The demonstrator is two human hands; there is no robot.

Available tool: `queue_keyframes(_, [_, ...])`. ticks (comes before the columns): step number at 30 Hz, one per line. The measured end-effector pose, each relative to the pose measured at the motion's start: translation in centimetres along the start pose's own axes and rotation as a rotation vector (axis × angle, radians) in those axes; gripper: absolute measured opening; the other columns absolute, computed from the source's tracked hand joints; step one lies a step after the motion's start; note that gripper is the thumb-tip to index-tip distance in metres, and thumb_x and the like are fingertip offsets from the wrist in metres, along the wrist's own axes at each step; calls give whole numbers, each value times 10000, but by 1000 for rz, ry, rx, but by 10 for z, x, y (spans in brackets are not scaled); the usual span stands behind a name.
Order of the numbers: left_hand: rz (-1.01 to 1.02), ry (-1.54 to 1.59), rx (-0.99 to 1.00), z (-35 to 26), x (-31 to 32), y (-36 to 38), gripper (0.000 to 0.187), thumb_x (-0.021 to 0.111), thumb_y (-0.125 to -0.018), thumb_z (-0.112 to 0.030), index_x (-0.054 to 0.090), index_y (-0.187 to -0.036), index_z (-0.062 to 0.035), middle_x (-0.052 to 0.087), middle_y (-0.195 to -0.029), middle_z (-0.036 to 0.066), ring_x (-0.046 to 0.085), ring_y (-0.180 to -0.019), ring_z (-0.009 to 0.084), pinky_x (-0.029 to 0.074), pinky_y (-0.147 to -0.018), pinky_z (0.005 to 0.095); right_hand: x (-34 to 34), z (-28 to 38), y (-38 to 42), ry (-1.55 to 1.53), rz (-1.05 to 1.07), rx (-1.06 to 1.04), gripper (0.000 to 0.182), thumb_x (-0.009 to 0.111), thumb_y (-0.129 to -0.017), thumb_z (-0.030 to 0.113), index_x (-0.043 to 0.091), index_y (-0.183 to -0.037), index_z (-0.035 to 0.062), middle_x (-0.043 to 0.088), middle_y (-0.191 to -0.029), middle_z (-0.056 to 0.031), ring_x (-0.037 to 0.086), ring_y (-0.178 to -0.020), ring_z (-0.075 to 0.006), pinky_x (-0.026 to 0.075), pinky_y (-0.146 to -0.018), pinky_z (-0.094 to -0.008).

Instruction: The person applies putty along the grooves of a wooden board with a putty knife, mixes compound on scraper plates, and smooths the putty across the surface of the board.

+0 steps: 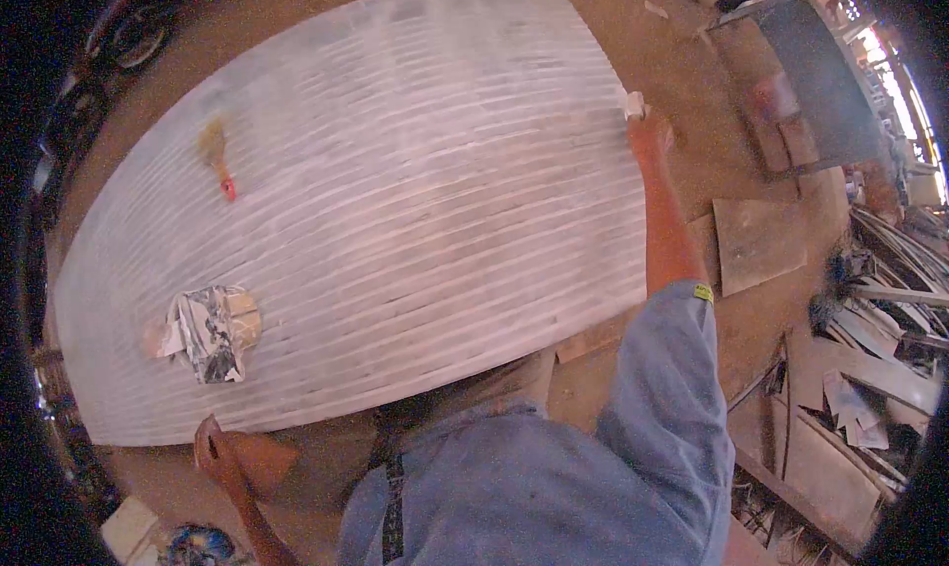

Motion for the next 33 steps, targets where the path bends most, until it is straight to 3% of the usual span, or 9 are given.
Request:
queue_keyframes(6, [24, -21, -15, 0, 1, -3, 233, 548, -948, -108, 666, -1060, 59, 678, -1070, 157, 628, -1005, 274, 466, -924, 367, 17, 25, 17, -53, 34, -86, 325, 600, -815, 290, 669, -983, 21, 666, -953, -245, 624, -943, -423, 478, -811, -482])
queue_keyframes(8, [36, -20, -11, 5, 0, -2, 228, 547, -947, -99, 666, -1059, 59, 677, -1079, 158, 628, -1011, 275, 467, -927, 367, 24, 54, 31, -7, 2, -265, 348, 589, -788, 279, 659, -956, -18, 659, -915, -271, 631, -888, -444, 485, -806, -516])
queue_keyframes(12, [19, 7, 29, -1, -4, 0, 208, 550, -936, -66, 669, -1059, 53, 675, -1103, 157, 631, -1031, 272, 472, -928, 365, 23, 115, 83, -152, 56, -272, 348, 584, -788, 273, 647, -911, -45, 653, -906, -279, 626, -886, -448, 484, -807, -516])
queue_keyframes(15, [-10, 108, 53, -4, -8, 2, 201, 555, -924, -48, 675, -1056, 46, 674, -1107, 165, 630, -1040, 280, 480, -922, 371, 24, 156, 116, -205, 45, -311, 298, 585, -803, 260, 633, -854, -30, 637, -808, -256, 623, -792, -424, 473, -708, -472])
queue_keyframes(20, [-45, 132, 88, 4, -14, 5, 196, 568, -909, -40, 685, -1050, 30, 676, -1097, 171, 634, -1039, 293, 493, -909, 386, 26, 237, 180, -234, 70, -337, 289, 597, -786, 248, 615, -840, -35, 631, -811, -262, 617, -790, -428, 472, -716, -480])
queue_keyframes(22, [-70, 186, 116, 6, -16, 4, 196, 571, -906, -41, 688, -1049, 25, 677, -1095, 173, 636, -1038, 299, 497, -905, 390, 25, 283, 211, -304, 128, -441, 271, 577, -792, 241, 628, -850, -19, 647, -877, -258, 627, -878, -417, 488, -791, -508])
queue_keyframes(30, [-158, 307, 137, 5, -29, 7, 202, 585, -897, -39, 693, -1059, 16, 677, -1092, 171, 635, -1042, 298, 498, -900, 388, 47, 414, 310, -404, 270, -506, 287, 591, -770, 241, 648, -908, -4, 659, -944, -232, 637, -879, -404, 505, -804, -494])
queue_keyframes(32, [-159, 303, 114, 3, -30, 5, 206, 583, -895, -33, 692, -1063, 15, 677, -1093, 172, 633, -1047, 296, 495, -904, 386, 63, 454, 340, -528, 213, -621, 281, 604, -754, 227, 647, -842, -36, 637, -823, -280, 631, -772, -437, 492, -706, -500])
queue_keyframes(33, [-144, 300, 93, 1, -30, 6, 209, 580, -894, -28, 692, -1066, 14, 676, -1095, 172, 632, -1052, 294, 492, -908, 385, 67, 471, 351, -549, 260, -633, 291, 615, -765, 239, 650, -849, -38, 643, -779, -241, 631, -717, -392, 491, -663, -475])
Point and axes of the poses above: each hand's wrist, its own y-axis away from the middle knuckle, its own x-axis out of the palm, z = x × y, the point moved 9 cm from there along -y, towards the middle knuckle
